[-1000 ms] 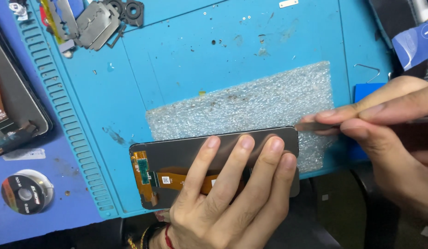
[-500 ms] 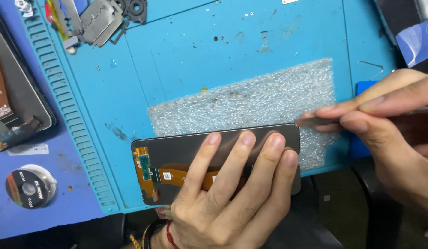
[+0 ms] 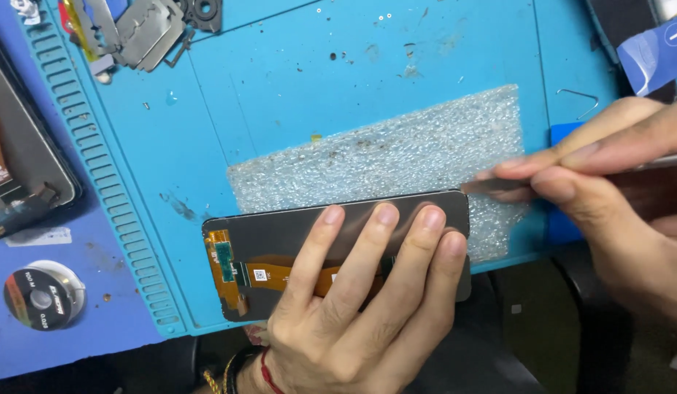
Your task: Cleaning and prying a smartphone screen assembly using a cloth and a metal tool
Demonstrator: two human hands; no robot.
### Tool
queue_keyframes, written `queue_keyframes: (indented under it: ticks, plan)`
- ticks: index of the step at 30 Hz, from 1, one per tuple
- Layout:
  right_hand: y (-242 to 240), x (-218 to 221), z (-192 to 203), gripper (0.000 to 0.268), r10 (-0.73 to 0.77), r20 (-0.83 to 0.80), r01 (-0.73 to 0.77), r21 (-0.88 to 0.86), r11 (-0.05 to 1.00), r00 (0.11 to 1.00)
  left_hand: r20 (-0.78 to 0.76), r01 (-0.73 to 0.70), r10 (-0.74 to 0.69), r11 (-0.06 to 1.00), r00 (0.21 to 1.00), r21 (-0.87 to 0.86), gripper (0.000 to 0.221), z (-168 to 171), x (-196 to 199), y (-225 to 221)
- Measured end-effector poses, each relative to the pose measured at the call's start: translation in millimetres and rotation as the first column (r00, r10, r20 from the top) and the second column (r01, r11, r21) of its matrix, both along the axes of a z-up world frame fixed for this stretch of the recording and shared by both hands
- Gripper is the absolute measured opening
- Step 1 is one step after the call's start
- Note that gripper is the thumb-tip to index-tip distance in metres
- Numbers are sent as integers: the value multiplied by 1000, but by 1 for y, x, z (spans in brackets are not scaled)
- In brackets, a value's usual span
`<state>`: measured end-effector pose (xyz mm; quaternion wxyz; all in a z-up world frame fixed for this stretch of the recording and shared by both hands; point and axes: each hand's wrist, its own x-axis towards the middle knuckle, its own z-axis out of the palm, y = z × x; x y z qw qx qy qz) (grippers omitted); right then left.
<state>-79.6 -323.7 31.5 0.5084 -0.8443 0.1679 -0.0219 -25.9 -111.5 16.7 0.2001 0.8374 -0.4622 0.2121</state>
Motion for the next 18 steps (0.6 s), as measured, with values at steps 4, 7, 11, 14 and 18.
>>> queue_keyframes:
  ticks: [4, 7, 11, 14, 18]
  plan:
    - [-15, 5, -3, 25, 100, -63, -92, 118, 989, 993, -11, -3, 3, 1000, 1000, -21, 12, 0, 0, 1]
    - [14, 10, 11, 18, 10, 5, -9, -146, 989, 1000, 27, 15, -15, 1000, 1000, -5, 11, -1, 2, 2]
    - [-5, -4, -6, 12, 73, 118, -85, 101, 991, 990, 21, -3, 3, 1000, 1000, -15, 12, 0, 2, 3]
    - [9, -3, 0, 7, 2, 116, -4, 19, 1000, 993, -3, 1, -1, 1000, 1000, -29, 11, 0, 0, 1]
    - [11, -2, 1, 18, -34, 86, 38, -48, 998, 996, 1, 5, -5, 1000, 1000, -14, 10, 0, 0, 1]
